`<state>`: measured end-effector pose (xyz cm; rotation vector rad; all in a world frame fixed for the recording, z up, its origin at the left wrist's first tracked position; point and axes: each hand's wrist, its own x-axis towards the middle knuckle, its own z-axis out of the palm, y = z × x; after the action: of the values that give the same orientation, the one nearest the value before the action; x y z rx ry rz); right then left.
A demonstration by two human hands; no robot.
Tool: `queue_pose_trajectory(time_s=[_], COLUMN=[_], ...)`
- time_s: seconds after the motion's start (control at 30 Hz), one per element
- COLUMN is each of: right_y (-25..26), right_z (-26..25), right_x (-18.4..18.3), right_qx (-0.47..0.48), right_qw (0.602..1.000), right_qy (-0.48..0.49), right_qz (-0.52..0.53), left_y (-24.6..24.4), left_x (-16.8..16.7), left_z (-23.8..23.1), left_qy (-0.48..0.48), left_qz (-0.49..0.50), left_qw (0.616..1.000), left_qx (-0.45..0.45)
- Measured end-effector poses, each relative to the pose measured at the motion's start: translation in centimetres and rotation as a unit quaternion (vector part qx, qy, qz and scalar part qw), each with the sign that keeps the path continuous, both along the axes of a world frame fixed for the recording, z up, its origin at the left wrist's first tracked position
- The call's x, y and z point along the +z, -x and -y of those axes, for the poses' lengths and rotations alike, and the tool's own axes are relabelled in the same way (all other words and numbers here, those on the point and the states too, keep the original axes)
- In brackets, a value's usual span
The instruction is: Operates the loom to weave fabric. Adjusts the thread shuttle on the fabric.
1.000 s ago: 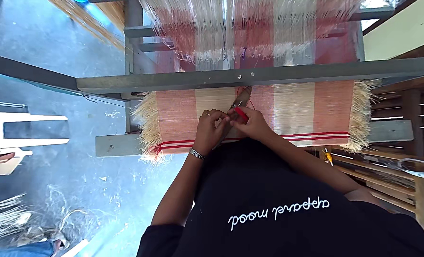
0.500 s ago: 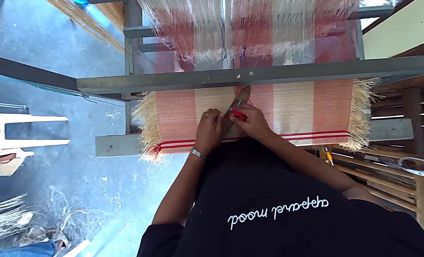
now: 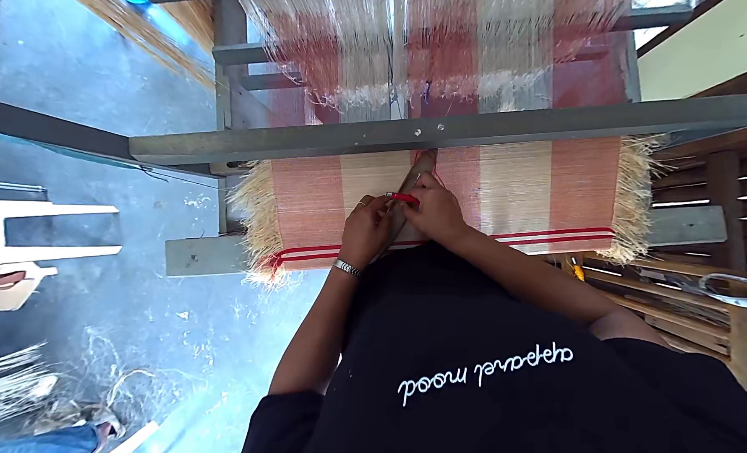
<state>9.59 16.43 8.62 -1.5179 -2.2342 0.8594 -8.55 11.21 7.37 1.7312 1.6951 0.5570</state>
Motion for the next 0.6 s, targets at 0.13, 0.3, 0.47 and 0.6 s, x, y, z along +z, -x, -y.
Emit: queue_pose_trajectory(time_s=[0.13,0.3,0.47,0.6], right_y=[0.17,0.10,0.09,0.21], right_z=[0.00,0.06,0.09,0.17], right_x=[0.07,-0.10,-0.17,-0.18], right_qx=[-0.001,-0.005,-0.009,-0.009], right_qw=[1.000,1.000,1.000,1.000], right_qy=[0.008,0.007,0.001,-0.003], right_qz=[0.004,-0.007,-0.013,-0.014], left_y=[0.03,0.02,0.02,0.06], left_x=[-0.18,-0.15,-0.24,-0.34], left_z=[0.02,0.06,0.00,0.06], left_qy=[-0.005,-0.002,-0.005,-0.009], left_qz=[-0.002,0.005,0.008,0.005], left_qw=[1.000,1.000,1.000,1.000], left_qx=[-0.002,0.002,0.000,0.000])
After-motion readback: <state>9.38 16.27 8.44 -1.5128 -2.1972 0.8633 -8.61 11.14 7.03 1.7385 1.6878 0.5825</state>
